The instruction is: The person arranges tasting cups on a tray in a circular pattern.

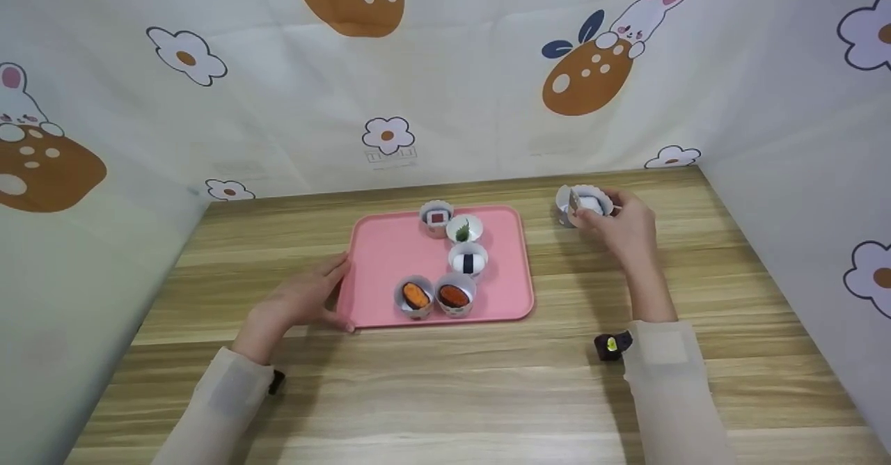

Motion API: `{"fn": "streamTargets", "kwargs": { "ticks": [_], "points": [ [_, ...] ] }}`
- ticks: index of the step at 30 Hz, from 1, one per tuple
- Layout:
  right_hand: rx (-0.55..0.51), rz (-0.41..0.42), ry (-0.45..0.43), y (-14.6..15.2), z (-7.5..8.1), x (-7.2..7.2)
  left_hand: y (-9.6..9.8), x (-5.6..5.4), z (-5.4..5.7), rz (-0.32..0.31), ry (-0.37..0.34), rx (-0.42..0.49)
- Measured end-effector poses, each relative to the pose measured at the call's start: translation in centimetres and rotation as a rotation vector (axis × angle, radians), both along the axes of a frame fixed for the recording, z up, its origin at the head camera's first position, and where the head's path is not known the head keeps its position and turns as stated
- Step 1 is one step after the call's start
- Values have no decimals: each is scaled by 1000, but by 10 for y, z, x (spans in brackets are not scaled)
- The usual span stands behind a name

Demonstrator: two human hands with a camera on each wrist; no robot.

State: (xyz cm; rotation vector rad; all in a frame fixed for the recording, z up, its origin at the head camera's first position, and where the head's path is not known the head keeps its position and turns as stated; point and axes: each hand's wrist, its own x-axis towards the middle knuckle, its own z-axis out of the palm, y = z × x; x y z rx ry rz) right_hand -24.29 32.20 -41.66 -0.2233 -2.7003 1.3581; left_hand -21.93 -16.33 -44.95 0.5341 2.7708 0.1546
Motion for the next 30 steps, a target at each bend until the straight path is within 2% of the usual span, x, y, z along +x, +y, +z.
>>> {"fn": "streamTargets", "kwargs": {
  "ticks": [8,16,30],
  "points": [
    [-6,16,-32,-12,5,1,0,0,2,10,-15,17],
    [3,42,77,-25,6,2,1,-1,1,-1,-17,-14],
    [-63,123,70,-48,7,3,1,-1,1,6,-20,2]
  ]
}}
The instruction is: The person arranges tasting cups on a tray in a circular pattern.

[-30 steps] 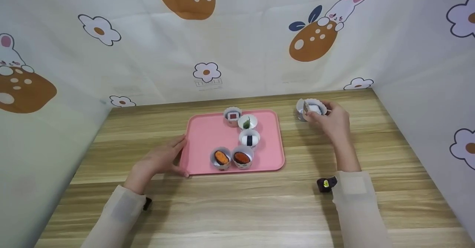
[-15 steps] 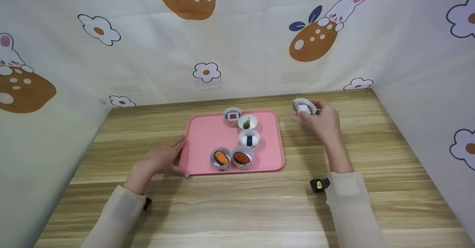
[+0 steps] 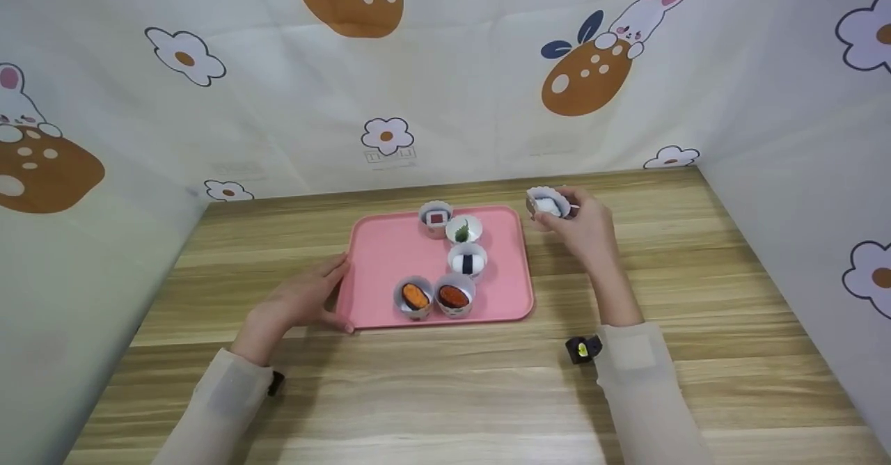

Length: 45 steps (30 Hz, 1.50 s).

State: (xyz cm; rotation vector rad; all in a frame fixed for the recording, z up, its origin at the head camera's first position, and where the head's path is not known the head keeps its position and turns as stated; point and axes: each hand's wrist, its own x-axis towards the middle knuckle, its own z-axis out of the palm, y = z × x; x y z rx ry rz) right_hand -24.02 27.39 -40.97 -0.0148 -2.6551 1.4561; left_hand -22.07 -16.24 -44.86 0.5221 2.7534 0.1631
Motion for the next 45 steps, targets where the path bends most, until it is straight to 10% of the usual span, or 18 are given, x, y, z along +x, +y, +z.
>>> {"fn": "streamTargets", "kwargs": {
  "ticks": [45],
  "points": [
    [18,156,5,-87,-6,-7,0,4,3,24,-2,41]
  ]
}}
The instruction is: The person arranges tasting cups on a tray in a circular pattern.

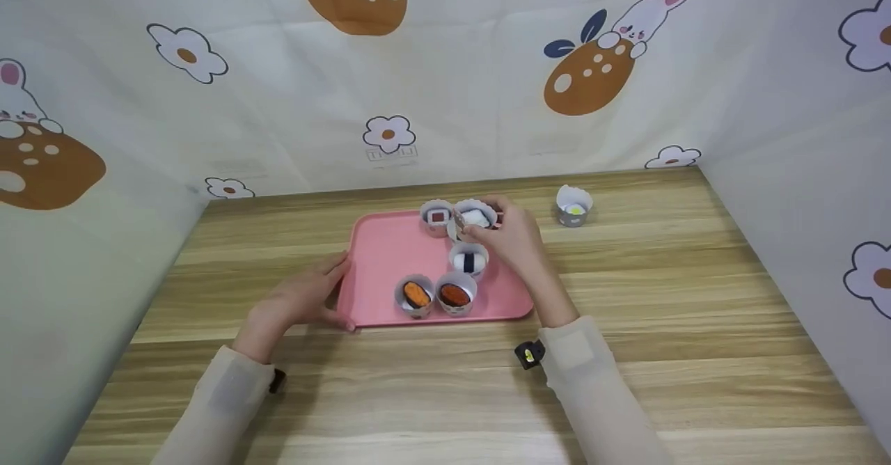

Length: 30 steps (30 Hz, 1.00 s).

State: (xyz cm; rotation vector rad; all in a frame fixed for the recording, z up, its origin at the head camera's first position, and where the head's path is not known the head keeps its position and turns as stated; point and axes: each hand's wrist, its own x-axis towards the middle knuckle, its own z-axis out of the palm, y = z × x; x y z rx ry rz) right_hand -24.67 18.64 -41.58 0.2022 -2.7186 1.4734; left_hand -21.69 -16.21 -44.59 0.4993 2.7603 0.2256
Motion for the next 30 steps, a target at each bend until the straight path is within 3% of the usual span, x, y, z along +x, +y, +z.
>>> {"fn": "streamTargets", "kwargs": {
  "ticks": [23,30],
  "points": [
    [-27,82,-46,-62,-5,-2,1,0,0,21,-17,4],
    [-4,98,-70,-84,-8,-1,0,-1,0,-10,16,-12]
  ]
}}
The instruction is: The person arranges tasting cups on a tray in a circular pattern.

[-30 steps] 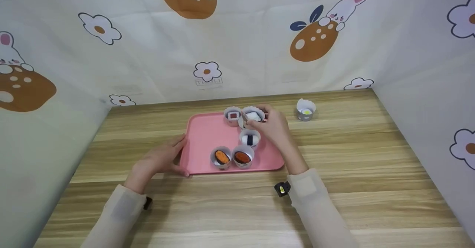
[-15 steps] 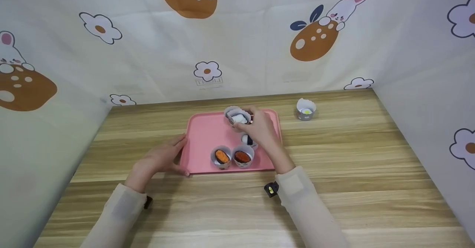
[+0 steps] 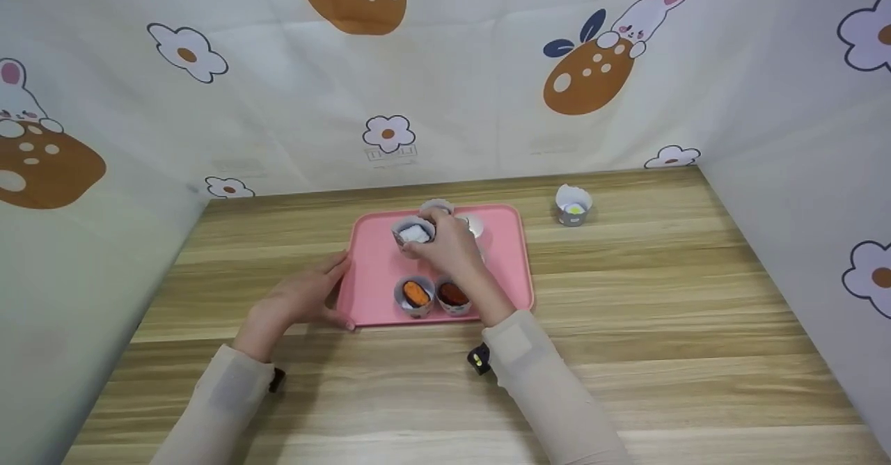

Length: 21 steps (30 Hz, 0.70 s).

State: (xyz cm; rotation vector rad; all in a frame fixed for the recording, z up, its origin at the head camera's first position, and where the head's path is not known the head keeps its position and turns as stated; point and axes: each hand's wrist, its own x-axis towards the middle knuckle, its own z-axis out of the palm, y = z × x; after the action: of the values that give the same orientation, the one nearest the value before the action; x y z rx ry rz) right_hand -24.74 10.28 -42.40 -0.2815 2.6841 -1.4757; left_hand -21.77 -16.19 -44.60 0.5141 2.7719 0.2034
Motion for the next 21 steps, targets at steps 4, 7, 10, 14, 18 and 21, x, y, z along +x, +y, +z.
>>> {"fn": "streamTargets", "kwargs": {
  "ticks": [4,7,10,14,18,21],
  "points": [
    [6,27,-10,-9,-4,1,0,0,0,6,-3,0],
    [33,35,-18,-16,-9,2,0,0,0,3,2,-6],
    [57,46,-13,-22,-14,3,0,0,0,-5,7,-3],
    [95,56,12,-28,-20,3,0,-1,0,-9,2,-6],
    [130,65,45,-31,-25,1,0,0,-1,-12,2,-13],
    [147,68,52,-33,-28,0,-1,0,-2,-17,13,-3]
  ]
}}
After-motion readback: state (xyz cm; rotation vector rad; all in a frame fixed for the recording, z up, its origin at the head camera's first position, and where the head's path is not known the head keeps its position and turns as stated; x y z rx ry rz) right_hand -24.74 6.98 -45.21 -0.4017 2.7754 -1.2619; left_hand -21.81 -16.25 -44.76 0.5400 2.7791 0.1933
